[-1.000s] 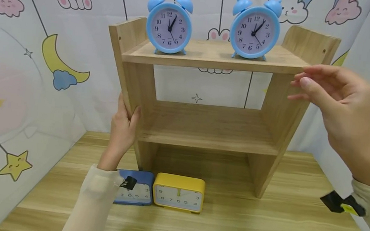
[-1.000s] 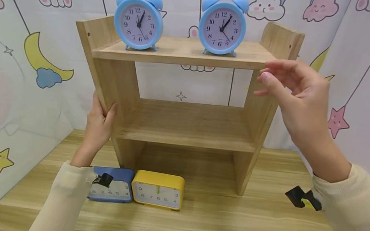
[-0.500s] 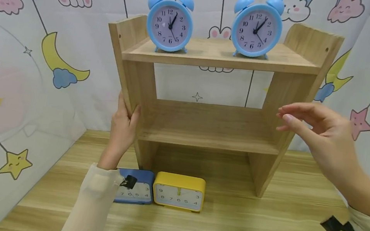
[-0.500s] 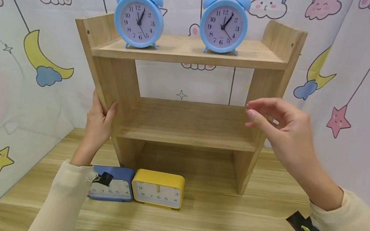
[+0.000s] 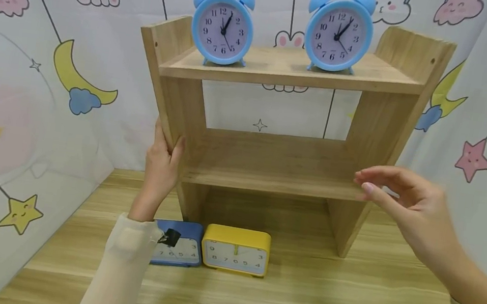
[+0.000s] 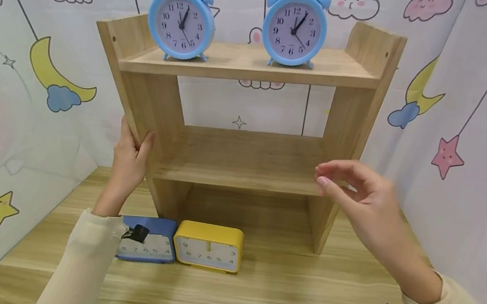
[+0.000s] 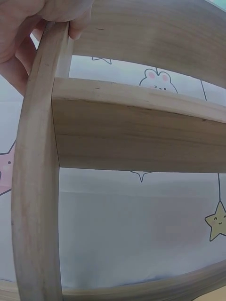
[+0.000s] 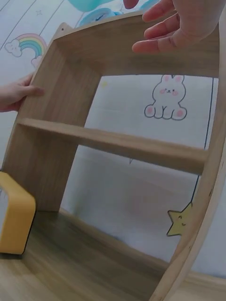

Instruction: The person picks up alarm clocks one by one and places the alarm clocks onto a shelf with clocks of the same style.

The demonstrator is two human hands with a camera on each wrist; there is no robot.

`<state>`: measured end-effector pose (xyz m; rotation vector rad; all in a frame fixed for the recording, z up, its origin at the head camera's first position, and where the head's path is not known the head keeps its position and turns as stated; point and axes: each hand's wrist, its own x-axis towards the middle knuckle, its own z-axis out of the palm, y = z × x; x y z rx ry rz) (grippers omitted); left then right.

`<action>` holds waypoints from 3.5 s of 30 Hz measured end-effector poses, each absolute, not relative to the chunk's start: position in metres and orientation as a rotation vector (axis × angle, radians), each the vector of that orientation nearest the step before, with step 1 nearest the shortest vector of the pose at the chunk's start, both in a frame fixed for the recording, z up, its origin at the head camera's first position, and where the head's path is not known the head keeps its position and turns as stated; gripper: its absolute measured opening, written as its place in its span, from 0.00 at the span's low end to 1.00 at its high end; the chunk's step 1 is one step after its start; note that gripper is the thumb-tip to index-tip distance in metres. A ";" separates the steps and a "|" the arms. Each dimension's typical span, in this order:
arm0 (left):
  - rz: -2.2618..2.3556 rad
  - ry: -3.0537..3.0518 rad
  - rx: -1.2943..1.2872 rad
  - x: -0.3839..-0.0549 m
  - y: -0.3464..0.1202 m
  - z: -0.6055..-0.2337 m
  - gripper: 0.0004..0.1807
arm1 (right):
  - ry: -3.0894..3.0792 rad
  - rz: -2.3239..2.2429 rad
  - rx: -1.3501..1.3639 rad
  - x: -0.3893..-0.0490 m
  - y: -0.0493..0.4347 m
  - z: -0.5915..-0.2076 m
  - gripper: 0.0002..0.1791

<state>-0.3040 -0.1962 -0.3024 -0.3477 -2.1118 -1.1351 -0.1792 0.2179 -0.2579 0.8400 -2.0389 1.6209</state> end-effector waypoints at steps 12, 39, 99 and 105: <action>-1.145 -2.118 -0.346 -0.305 -0.196 -0.303 0.33 | -2.201 1.601 0.748 -0.175 0.216 -0.297 0.13; -1.142 -2.116 -0.334 -0.305 -0.197 -0.303 0.33 | -2.325 1.773 0.680 -0.172 0.217 -0.373 0.13; -1.139 -2.110 -0.345 -0.305 -0.196 -0.301 0.34 | -2.288 1.912 0.715 -0.194 0.171 -0.460 0.22; -1.143 -2.111 -0.347 -0.305 -0.196 -0.301 0.33 | -2.265 1.978 0.712 -0.198 0.162 -0.464 0.24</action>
